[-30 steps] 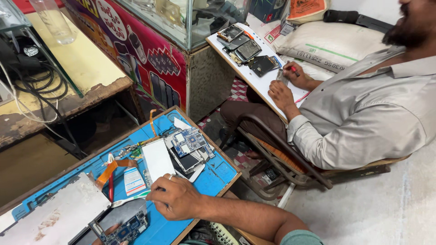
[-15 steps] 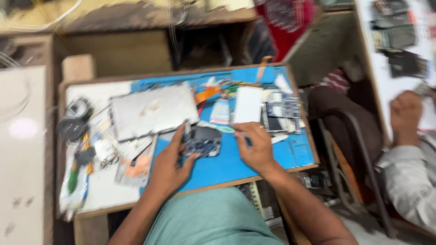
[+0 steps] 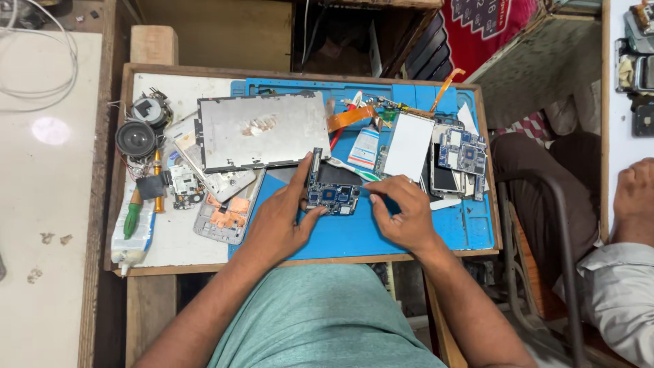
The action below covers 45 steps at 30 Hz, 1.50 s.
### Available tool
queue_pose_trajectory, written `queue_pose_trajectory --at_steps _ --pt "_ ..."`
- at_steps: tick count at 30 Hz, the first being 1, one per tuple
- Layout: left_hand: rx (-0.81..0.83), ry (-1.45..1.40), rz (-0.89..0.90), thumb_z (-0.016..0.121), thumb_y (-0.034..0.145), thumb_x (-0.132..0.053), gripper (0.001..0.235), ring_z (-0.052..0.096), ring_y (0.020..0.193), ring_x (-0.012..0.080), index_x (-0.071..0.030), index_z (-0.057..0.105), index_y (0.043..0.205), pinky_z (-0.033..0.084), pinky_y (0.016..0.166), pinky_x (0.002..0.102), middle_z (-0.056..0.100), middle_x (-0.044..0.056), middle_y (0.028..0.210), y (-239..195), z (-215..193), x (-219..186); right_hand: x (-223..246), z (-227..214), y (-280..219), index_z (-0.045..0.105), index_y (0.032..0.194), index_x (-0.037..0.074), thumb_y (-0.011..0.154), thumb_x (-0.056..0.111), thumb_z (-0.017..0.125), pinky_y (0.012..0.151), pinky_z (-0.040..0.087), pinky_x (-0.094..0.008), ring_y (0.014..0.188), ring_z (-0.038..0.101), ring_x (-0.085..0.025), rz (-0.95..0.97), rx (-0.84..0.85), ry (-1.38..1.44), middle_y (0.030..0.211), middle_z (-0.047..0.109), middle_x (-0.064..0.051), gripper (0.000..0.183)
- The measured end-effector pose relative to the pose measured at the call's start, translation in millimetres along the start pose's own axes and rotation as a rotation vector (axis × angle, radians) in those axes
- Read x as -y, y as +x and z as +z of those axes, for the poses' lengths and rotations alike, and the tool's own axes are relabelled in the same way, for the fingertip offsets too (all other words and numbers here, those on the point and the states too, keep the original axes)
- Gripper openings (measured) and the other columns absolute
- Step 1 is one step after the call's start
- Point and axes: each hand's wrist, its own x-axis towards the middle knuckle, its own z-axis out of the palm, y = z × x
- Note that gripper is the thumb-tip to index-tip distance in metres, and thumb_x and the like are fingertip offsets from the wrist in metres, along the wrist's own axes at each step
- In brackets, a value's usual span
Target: The person cleans a small electronic circuit board using a toothbrush and a liquid solution. They scrub the board, flip it over, and continue cleaning different areas while seated at a workbench.
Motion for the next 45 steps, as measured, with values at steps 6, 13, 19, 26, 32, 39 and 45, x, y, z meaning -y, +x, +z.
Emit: queue_pose_trajectory --at_steps 6,13,19,26,32,39,45 --pt "0.047 0.055 -0.053 0.075 0.087 -0.021 0.098 0.072 0.078 0.032 -0.011 0.014 0.163 0.056 0.069 0.043 0.07 0.019 0.092 4.6 -3.4 -7.6 0.6 0.5 3.7 0.073 0.106 0.003 0.087 -0.001 0.071 0.075 0.056 -0.033 0.084 0.071 -0.023 0.047 0.004 0.017 0.092 0.073 -0.01 0.02" --pt "0.015 0.102 0.026 0.073 0.091 -0.022 0.097 0.07 0.084 0.037 -0.005 0.012 0.163 0.054 0.072 0.046 0.069 0.022 0.093 2.3 -0.4 -0.1 -4.0 1.3 -1.2 0.073 0.106 0.003 0.088 -0.001 0.072 0.079 0.057 -0.033 0.09 0.073 -0.025 0.007 -0.03 -0.019 0.098 0.074 -0.012 0.019" --pt "0.042 0.1 0.017 0.072 0.09 -0.021 0.098 0.07 0.083 0.0372 -0.005 0.01 0.163 0.054 0.073 0.046 0.068 0.023 0.092 4.6 -1.4 -3.8 -2.2 0.9 2.5 0.074 0.106 0.003 0.089 0.001 0.074 0.076 0.058 -0.032 0.089 0.075 -0.023 0.055 -0.017 0.032 0.097 0.075 -0.012 0.018" --pt "0.068 0.086 -0.023 0.073 0.09 -0.022 0.098 0.07 0.082 0.0367 -0.006 0.009 0.163 0.054 0.073 0.046 0.068 0.022 0.091 1.9 -1.0 -2.5 -4.1 3.0 0.4 0.075 0.108 0.004 0.091 -0.001 0.072 0.078 0.059 -0.031 0.09 0.075 -0.022 0.033 -0.016 0.006 0.099 0.074 -0.012 0.018" --pt "0.069 0.085 -0.021 0.072 0.091 -0.022 0.097 0.071 0.082 0.0337 -0.006 0.009 0.163 0.056 0.071 0.044 0.068 0.02 0.092 4.4 -1.8 -4.2 -4.8 3.2 1.2 0.075 0.109 0.004 0.091 -0.001 0.073 0.075 0.059 -0.03 0.089 0.075 -0.02 0.054 0.01 0.015 0.098 0.075 -0.011 0.019" --pt "0.078 0.073 -0.043 0.072 0.091 -0.023 0.096 0.072 0.08 0.032 -0.007 0.011 0.163 0.056 0.07 0.043 0.069 0.019 0.089 4.2 -2.2 -4.7 -7.2 6.7 -1.9 0.075 0.11 0.004 0.092 -0.001 0.072 0.075 0.06 -0.028 0.089 0.075 -0.019 0.043 0.01 0.004 0.098 0.074 -0.011 0.019" --pt "0.041 0.061 -0.027 0.074 0.09 -0.023 0.097 0.071 0.078 0.0322 -0.008 0.013 0.163 0.055 0.068 0.043 0.068 0.019 0.089 3.3 -0.9 -5.2 -6.8 7.6 0.3 0.075 0.111 0.003 0.092 -0.002 0.071 0.072 0.058 -0.029 0.084 0.073 -0.018 0.063 0.018 0.035 0.095 0.073 -0.011 0.02"
